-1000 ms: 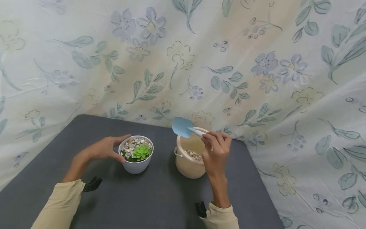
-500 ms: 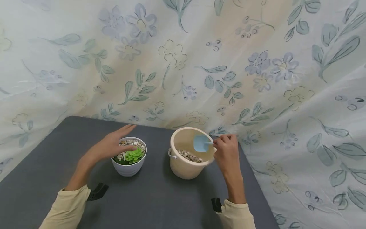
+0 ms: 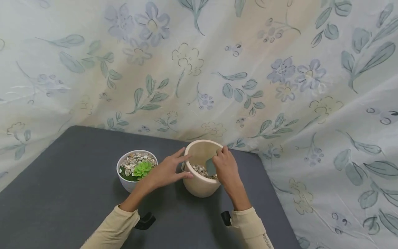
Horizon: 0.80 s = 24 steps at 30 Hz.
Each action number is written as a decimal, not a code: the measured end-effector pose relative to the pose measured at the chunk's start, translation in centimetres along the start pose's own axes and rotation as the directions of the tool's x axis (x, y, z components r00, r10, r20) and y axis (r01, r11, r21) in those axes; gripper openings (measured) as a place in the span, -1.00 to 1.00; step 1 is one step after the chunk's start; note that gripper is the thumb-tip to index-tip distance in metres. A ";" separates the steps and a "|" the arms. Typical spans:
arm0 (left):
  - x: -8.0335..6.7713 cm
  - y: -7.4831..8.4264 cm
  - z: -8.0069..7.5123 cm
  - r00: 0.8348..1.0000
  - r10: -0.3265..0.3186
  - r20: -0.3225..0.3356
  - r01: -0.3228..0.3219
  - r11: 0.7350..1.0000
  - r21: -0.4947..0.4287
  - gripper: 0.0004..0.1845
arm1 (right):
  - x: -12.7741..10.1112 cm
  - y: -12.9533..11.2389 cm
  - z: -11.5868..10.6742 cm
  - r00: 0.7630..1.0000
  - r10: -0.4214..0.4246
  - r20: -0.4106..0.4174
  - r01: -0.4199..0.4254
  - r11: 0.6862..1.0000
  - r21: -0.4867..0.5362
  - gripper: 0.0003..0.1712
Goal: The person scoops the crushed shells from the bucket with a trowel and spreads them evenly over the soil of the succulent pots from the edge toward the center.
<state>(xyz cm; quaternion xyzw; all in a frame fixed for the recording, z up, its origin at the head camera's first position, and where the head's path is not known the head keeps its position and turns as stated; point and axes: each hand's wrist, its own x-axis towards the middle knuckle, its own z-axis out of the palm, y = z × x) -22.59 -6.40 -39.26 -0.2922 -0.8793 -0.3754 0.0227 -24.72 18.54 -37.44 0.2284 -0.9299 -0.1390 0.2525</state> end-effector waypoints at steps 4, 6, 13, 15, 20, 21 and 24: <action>0.2 -0.1 1.2 0.999 -0.011 -0.038 0.011 1.000 -0.007 -0.24 | 0.4 0.0 0.0 1.000 -0.017 0.019 0.019 0.996 -0.086 -0.70; 0.1 0.0 1.4 0.998 -0.021 -0.067 0.021 1.000 -0.005 -0.28 | 0.6 0.1 0.0 1.000 -0.020 0.024 0.022 0.995 -0.102 -0.77; -0.1 0.2 1.1 0.996 -0.028 -0.090 0.027 1.000 -0.003 -0.34 | 1.4 0.0 0.5 0.968 0.149 0.204 -0.166 0.984 0.070 -0.72; -0.1 0.1 1.0 0.995 -0.029 -0.095 0.028 1.000 -0.005 -0.35 | 1.4 -0.5 0.7 0.942 0.218 0.256 -0.260 0.955 0.145 -0.62; -0.1 -0.1 1.1 0.995 -0.013 -0.098 0.012 1.000 -0.008 -0.36 | 1.3 -1.3 0.9 0.902 0.351 0.253 -0.419 0.854 0.309 -0.44; 0.0 -0.1 1.1 0.995 -0.009 -0.098 0.009 1.000 -0.010 -0.36 | 1.2 -1.3 0.9 0.897 0.367 0.245 -0.435 0.829 0.352 -0.41; 0.2 -0.1 1.5 0.995 -0.007 -0.095 0.005 1.000 -0.021 -0.35 | 0.5 -1.2 0.7 0.881 0.410 0.238 -0.474 0.760 0.445 -0.40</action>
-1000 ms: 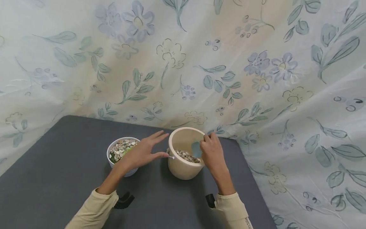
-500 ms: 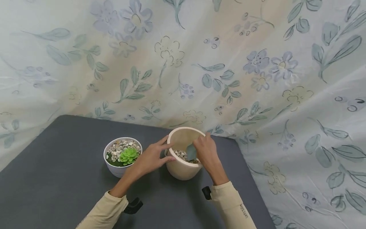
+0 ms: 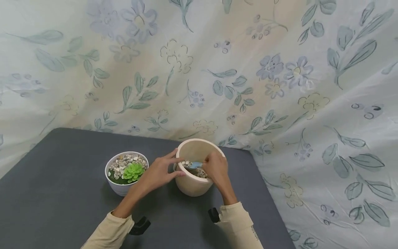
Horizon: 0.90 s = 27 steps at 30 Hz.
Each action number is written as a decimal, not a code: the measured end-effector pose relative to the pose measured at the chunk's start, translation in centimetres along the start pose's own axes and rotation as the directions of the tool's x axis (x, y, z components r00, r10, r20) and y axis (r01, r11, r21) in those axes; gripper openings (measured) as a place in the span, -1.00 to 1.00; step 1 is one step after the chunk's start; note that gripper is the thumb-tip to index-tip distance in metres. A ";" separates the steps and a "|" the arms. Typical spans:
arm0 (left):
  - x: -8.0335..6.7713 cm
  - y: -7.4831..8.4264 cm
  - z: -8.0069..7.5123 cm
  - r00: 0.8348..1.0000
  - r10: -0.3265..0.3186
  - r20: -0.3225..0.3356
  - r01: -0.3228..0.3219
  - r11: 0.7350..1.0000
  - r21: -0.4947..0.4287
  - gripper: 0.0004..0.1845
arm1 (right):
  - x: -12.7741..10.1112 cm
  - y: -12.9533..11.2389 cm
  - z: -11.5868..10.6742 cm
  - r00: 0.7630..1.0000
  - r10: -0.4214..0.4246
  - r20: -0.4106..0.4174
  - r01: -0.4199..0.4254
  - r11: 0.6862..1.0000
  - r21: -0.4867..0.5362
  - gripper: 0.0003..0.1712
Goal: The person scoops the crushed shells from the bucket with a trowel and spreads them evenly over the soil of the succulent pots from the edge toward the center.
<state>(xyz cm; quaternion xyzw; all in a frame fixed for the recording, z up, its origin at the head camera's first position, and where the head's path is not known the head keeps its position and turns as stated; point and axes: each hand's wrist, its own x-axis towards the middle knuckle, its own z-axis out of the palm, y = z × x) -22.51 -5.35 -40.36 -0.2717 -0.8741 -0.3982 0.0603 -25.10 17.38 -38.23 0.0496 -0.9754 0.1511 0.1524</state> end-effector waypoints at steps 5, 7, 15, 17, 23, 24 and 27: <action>-0.1 0.1 0.3 1.000 -0.013 0.005 0.013 1.000 -0.010 -0.32 | -1.2 0.2 -0.7 0.997 0.062 -0.052 -0.058 0.996 0.070 -0.73; -0.1 0.1 0.3 1.000 -0.015 0.006 0.015 1.000 -0.007 -0.30 | -1.6 0.2 -1.1 0.995 0.069 -0.077 -0.063 0.995 0.080 -0.84; -0.3 -0.1 0.0 1.000 0.000 -0.007 -0.001 1.000 -0.009 -0.31 | -2.9 0.3 -3.3 0.979 0.136 -0.152 -0.111 0.980 0.164 -0.89; -0.4 -0.2 0.0 1.000 0.003 -0.013 -0.003 1.000 -0.010 -0.30 | -3.2 0.5 -3.7 0.975 0.170 -0.143 -0.141 0.972 0.190 -0.88; -0.3 -0.2 0.0 1.000 0.002 -0.011 -0.002 1.000 -0.009 -0.28 | -3.9 1.5 -4.5 0.962 0.242 -0.125 -0.206 0.947 0.246 -0.85; -0.3 -0.2 0.0 1.000 -0.001 -0.010 0.001 1.000 -0.006 -0.28 | -3.9 1.7 -4.6 0.961 0.248 -0.126 -0.212 0.945 0.249 -0.84; -0.3 -0.2 0.1 1.000 -0.014 -0.009 0.013 1.000 -0.002 -0.27 | -4.1 2.0 -5.0 0.958 0.257 -0.125 -0.220 0.942 0.255 -0.84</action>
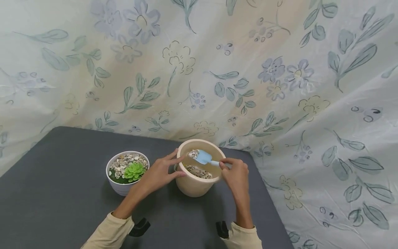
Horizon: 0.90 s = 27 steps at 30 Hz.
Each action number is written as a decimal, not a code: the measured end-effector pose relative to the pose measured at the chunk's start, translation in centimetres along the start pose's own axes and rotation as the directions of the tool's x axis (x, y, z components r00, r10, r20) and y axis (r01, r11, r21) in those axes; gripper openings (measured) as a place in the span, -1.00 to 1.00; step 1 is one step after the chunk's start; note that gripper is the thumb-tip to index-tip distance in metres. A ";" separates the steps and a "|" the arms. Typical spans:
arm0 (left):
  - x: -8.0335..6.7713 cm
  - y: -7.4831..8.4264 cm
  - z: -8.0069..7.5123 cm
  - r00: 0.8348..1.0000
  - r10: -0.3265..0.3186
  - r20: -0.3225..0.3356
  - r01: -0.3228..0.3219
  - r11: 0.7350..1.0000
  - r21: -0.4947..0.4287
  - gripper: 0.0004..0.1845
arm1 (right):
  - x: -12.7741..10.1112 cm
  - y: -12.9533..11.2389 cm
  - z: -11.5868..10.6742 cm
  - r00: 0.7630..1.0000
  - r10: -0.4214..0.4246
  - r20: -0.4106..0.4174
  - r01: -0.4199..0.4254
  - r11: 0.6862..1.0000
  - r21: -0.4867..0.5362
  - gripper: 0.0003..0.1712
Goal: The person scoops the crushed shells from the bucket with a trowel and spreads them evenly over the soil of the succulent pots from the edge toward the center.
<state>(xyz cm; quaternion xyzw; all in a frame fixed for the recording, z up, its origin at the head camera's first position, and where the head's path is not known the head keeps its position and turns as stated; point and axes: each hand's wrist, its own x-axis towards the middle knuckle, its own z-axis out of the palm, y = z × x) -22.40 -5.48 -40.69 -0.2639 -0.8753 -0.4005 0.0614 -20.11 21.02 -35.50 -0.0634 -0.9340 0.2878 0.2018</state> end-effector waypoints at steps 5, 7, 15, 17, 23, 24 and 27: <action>-0.1 0.0 0.1 1.000 0.003 -0.014 -0.003 1.000 0.013 -0.27 | 0.0 0.0 -1.0 1.000 -0.002 -0.008 0.002 1.000 0.013 -0.84; -0.1 0.1 0.0 1.000 0.010 -0.016 -0.010 1.000 0.010 -0.26 | 0.0 -0.1 -1.4 1.000 0.001 -0.002 -0.001 1.000 0.027 -0.83; -0.3 0.6 -1.2 0.998 0.039 -0.048 -0.040 0.999 -0.011 -0.26 | 0.0 -1.1 -2.6 1.000 -0.010 0.020 0.009 0.998 0.057 -0.81; -0.7 0.5 -1.8 0.998 0.026 -0.061 -0.025 1.000 0.015 -0.27 | -0.1 -1.5 -2.5 0.999 -0.020 0.024 0.019 0.997 0.072 -0.81; -3.1 -0.1 -4.0 0.994 -0.005 -0.111 0.013 0.997 0.074 -0.25 | -0.7 -3.3 -1.4 0.996 -0.080 0.041 0.074 0.988 0.134 -0.83; -3.5 -0.3 -4.5 0.993 -0.012 -0.117 0.021 0.996 0.083 -0.25 | -0.7 -3.6 -1.2 0.995 -0.090 0.042 0.083 0.986 0.143 -0.84; -4.9 -0.6 -5.8 0.990 -0.048 -0.132 0.064 0.991 0.118 -0.22 | -1.0 -4.6 -0.5 0.992 -0.113 0.050 0.102 0.979 0.176 -0.85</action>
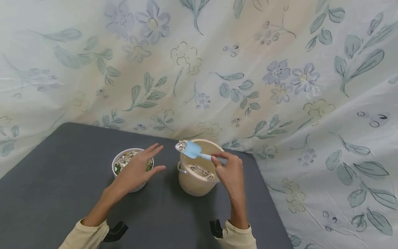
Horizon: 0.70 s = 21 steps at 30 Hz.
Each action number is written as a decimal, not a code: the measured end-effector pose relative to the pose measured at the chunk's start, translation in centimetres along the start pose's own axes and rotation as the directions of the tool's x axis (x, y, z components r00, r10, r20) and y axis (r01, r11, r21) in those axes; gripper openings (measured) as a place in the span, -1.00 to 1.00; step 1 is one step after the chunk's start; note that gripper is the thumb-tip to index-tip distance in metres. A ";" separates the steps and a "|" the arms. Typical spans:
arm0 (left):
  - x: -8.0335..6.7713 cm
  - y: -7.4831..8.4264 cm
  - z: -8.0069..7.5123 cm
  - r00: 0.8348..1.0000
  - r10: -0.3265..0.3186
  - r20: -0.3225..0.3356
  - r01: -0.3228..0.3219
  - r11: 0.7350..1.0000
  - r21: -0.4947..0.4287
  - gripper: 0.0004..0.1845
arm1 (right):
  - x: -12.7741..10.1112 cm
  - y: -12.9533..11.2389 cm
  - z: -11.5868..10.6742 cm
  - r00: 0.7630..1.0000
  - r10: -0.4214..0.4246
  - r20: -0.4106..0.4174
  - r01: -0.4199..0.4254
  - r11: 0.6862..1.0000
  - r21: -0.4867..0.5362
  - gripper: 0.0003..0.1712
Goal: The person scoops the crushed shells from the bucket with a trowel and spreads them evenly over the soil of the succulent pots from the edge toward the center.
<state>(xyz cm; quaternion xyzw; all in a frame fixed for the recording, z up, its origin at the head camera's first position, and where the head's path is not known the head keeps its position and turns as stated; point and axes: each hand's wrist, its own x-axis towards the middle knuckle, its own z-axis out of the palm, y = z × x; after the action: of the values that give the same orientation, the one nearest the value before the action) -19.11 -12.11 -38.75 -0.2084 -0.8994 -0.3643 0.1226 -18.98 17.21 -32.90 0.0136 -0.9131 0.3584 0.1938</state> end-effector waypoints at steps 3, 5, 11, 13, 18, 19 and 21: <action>-1.1 -0.7 -1.5 0.999 -0.047 -0.018 0.047 0.998 0.034 -0.18 | 0.0 -1.0 1.1 1.000 -0.022 0.013 0.022 0.999 0.028 -0.87; -1.9 -1.5 -2.4 0.996 -0.079 -0.036 0.081 0.996 0.044 -0.14 | -0.1 -1.7 1.9 0.999 -0.045 0.028 0.043 0.998 0.053 -0.88; -4.1 -4.0 -4.5 0.980 -0.196 -0.022 0.197 0.979 0.043 0.02 | 0.0 -3.4 4.8 0.989 -0.126 0.075 0.113 0.982 0.150 -0.89; -4.5 -4.6 -4.8 0.971 -0.239 0.011 0.239 0.970 0.047 0.08 | 0.0 -3.9 5.6 0.987 -0.142 0.077 0.128 0.978 0.165 -0.89; -5.4 -6.3 -5.0 0.936 -0.338 0.101 0.330 0.940 0.090 0.25 | -0.2 -5.3 7.5 0.980 -0.172 0.097 0.154 0.974 0.168 -0.89; -5.6 -6.6 -4.9 0.928 -0.355 0.115 0.345 0.934 0.096 0.28 | -0.3 -5.5 8.0 0.978 -0.177 0.110 0.156 0.972 0.174 -0.89; -5.9 -6.9 -4.7 0.911 -0.385 0.145 0.374 0.922 0.098 0.35 | -0.5 -6.0 8.9 0.973 -0.190 0.133 0.165 0.970 0.181 -0.89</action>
<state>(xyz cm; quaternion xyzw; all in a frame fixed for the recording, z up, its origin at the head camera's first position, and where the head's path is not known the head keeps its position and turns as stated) -16.79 -21.59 -41.82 -0.0541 -0.9416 -0.3321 -0.0165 -20.61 6.79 -35.09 0.1386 -0.8865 0.4137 0.1543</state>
